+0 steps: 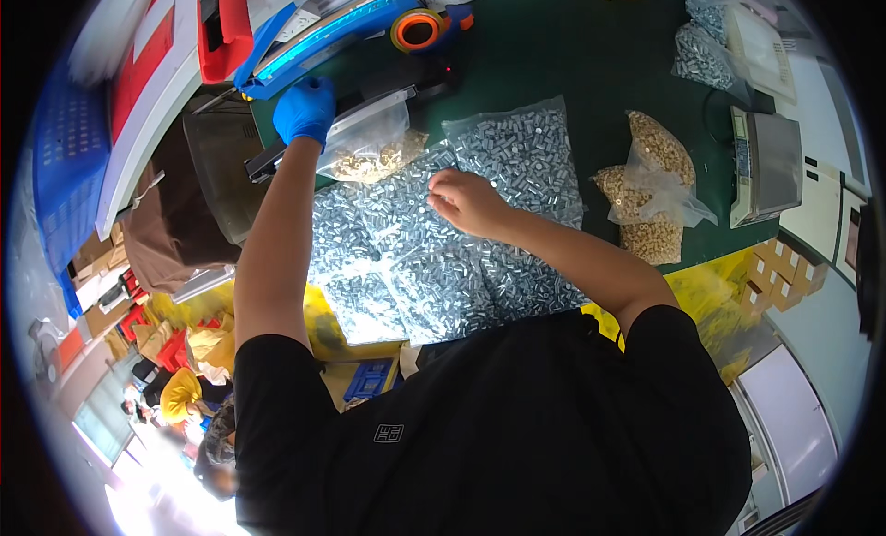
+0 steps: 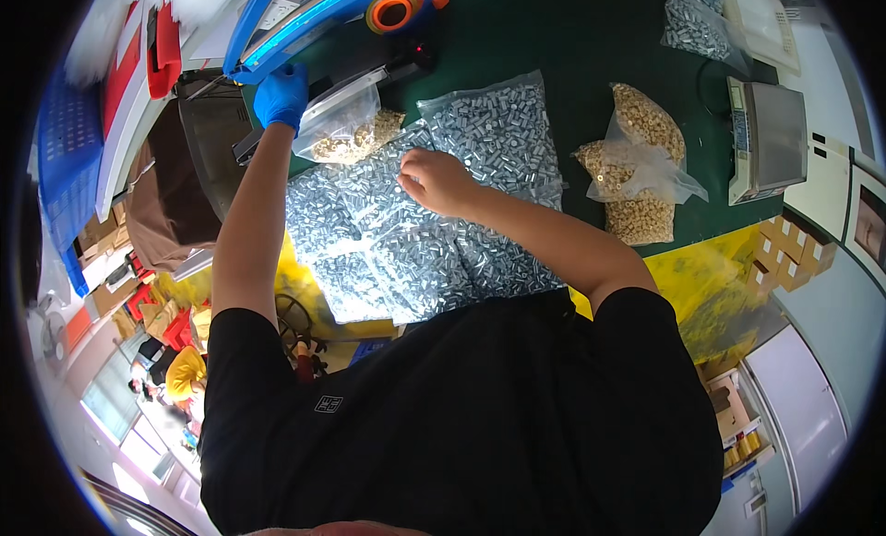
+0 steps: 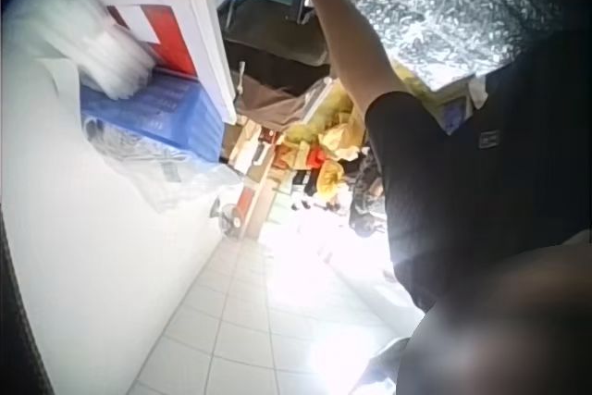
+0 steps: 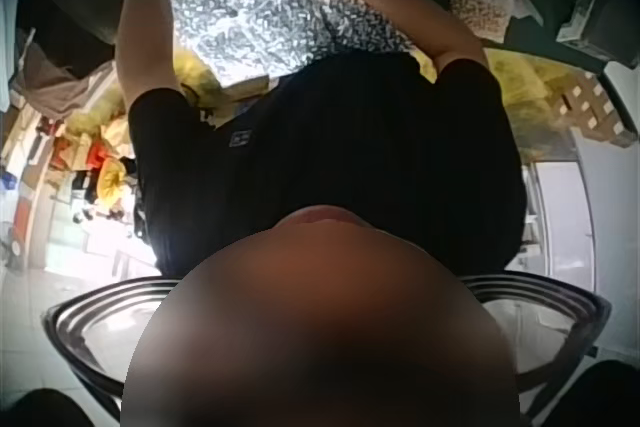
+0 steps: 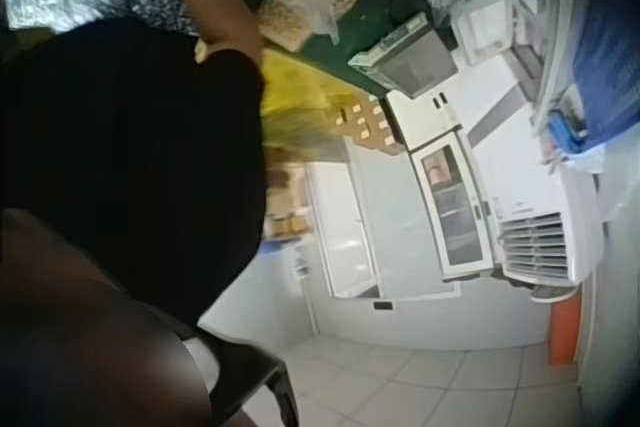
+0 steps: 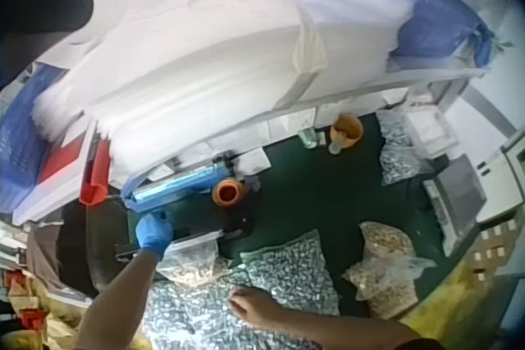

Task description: Applying labels to plastic bags and sealing them using a benchtop heat sealing machine.

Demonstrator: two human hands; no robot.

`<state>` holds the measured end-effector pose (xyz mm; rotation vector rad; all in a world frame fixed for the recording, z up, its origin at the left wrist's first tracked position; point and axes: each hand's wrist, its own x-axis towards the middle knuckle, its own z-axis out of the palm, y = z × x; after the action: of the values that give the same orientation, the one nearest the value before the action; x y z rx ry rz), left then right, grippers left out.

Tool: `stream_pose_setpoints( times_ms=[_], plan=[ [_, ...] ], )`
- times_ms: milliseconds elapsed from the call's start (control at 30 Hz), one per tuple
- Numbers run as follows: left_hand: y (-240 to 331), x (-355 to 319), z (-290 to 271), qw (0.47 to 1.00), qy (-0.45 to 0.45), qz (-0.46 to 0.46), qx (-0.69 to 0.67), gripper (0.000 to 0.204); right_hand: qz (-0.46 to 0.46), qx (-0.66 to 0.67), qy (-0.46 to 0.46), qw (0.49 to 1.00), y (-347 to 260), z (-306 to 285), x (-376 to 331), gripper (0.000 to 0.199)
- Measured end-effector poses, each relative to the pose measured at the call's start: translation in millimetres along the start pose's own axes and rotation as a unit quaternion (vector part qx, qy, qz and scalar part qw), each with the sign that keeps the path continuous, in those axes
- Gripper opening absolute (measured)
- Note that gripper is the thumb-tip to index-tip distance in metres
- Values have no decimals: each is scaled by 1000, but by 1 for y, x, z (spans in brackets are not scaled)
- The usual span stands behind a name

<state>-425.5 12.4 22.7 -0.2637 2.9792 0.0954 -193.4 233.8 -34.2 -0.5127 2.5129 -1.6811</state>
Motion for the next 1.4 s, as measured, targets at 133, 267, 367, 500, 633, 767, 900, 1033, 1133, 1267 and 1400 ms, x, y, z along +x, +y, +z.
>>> stream_pose_setpoints(
  times_ms=[133, 267, 367, 500, 633, 767, 900, 1033, 1133, 1267, 1400],
  plan=[
    [3, -2, -2, 1000, -2, -4, 2, 44, 7, 12, -49, 999, -5, 3, -14, 17],
    [0, 1, 3, 1000, -1, 2, -17, 45, 31, 7, -98, 995, -18, 4, -31, 19],
    [-5, 2, 5, 999, 7, 14, -31, 44, 0, 0, -96, 995, -25, 1, -45, 19],
    [0, 3, 2, 999, 35, 19, -33, 43, 13, -14, -99, 995, -36, -10, -66, 21],
    [-7, -4, 8, 988, 130, 87, 5, 40, -3, -47, -111, 993, -58, -29, -89, 19],
    [-9, -28, -21, 916, 382, 117, -30, 23, 32, -127, -196, 972, -74, -82, -124, 21],
    [-53, -77, -25, 873, 420, 59, -240, 17, 143, -154, -133, 969, -77, -127, -166, 22],
    [-107, -187, 34, 876, 360, 93, -308, 23, 246, -193, -92, 945, -69, -147, -205, 24],
    [-131, -296, 80, 914, 233, 54, -327, 25, 254, -212, -96, 939, -59, -136, -227, 23],
    [-158, -392, 118, 933, 153, 61, -320, 36, 207, -265, -212, 917, -60, -111, -221, 25],
    [-149, -429, 117, 933, 103, 94, -332, 54, 256, -351, -318, 843, -68, -81, -194, 37]
  ],
)
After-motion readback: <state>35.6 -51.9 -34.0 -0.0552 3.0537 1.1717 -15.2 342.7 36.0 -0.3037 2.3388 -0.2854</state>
